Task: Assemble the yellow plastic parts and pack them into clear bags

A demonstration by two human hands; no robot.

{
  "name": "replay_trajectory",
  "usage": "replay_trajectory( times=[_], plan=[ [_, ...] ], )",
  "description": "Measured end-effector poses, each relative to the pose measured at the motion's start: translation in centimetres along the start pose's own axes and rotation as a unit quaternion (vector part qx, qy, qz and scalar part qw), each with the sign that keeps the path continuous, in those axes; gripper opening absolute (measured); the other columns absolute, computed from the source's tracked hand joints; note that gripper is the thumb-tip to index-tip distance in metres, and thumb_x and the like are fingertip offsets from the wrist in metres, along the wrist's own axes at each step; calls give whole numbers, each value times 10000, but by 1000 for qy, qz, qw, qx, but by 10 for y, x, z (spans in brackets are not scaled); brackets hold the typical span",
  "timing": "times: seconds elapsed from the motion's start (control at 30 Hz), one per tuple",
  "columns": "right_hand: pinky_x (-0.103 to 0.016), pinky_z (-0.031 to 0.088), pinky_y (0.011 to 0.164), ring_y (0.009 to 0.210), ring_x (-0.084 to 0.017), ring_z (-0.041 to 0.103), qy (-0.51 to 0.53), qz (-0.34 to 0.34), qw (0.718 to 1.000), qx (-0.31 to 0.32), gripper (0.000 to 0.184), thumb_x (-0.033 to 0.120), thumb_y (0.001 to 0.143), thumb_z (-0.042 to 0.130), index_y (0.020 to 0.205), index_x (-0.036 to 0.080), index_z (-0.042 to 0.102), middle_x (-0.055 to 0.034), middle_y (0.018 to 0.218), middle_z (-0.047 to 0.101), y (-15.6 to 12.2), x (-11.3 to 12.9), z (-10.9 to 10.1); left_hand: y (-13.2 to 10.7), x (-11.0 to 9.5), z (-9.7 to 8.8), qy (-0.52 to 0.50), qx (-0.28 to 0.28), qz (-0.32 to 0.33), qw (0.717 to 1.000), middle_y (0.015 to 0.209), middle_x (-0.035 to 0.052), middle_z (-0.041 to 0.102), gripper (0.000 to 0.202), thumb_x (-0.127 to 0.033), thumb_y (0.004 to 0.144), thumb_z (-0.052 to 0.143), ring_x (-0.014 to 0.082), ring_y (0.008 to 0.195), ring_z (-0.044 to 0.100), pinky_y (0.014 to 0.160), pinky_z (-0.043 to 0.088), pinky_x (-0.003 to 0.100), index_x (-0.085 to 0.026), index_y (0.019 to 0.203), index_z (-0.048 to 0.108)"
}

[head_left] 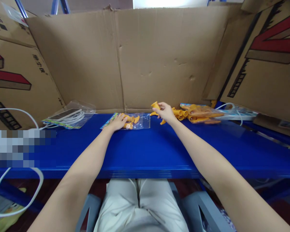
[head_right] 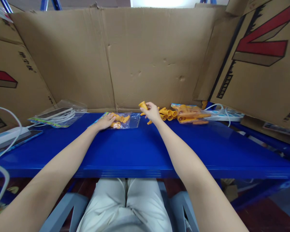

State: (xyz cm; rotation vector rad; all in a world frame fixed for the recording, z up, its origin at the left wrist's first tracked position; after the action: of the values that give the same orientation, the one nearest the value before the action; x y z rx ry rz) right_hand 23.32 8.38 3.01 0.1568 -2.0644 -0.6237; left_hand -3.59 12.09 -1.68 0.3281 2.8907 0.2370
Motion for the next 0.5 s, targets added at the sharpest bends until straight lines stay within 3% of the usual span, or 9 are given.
replay_trajectory(
  times=[0.07,0.17,0.23,0.37,0.5],
  plan=[
    [-356,519,791,827,-201,671,-110,-29,991,73,353,315,764,652,1091,185,622,-72,1023,686,-5,1,13,-7,2,-7,-4,-7,-44,999,1544,97,203,642,-483,921,109,276,1423,141,1102,195,526,-185,1462,286],
    [-375,441,958,1104,-238,593,-257,-79,948,171,358,254,745,673,1101,226,661,-56,1174,653,-16,3,30,-16,7,-15,-11,-10,-103,995,1552,70,175,666,-489,914,55,314,1419,132,1084,199,590,-193,1476,256],
    [-389,419,985,1167,-244,553,-321,-89,920,206,384,263,770,645,1154,244,642,-48,1242,619,-21,7,34,-19,10,-17,-14,-12,-126,992,1551,78,173,698,-510,905,40,325,1416,137,1094,183,589,-171,1485,232],
    [-475,447,907,1076,-316,597,-437,-33,871,223,335,313,751,663,1066,204,688,-101,1108,676,-25,12,21,-20,15,-17,-20,-7,-154,988,1540,99,200,740,-540,892,25,343,1405,167,1099,154,603,-148,1486,230],
    [-433,485,803,924,-301,649,-456,33,850,261,159,164,727,653,871,168,721,-113,906,709,-26,6,9,-18,9,-13,-25,11,-113,993,1530,46,248,694,-530,901,21,319,1409,177,1091,146,629,-232,1467,290]
  ],
)
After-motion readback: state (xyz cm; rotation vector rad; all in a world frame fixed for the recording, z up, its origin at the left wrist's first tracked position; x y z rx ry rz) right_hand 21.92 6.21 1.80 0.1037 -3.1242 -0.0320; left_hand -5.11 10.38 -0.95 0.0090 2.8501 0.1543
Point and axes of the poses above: each hand's wrist, its own y-axis towards the middle knuckle, its own z-axis out of the palm, x = y × z, the point moved 7 cm from there along y, towards the middle knuckle
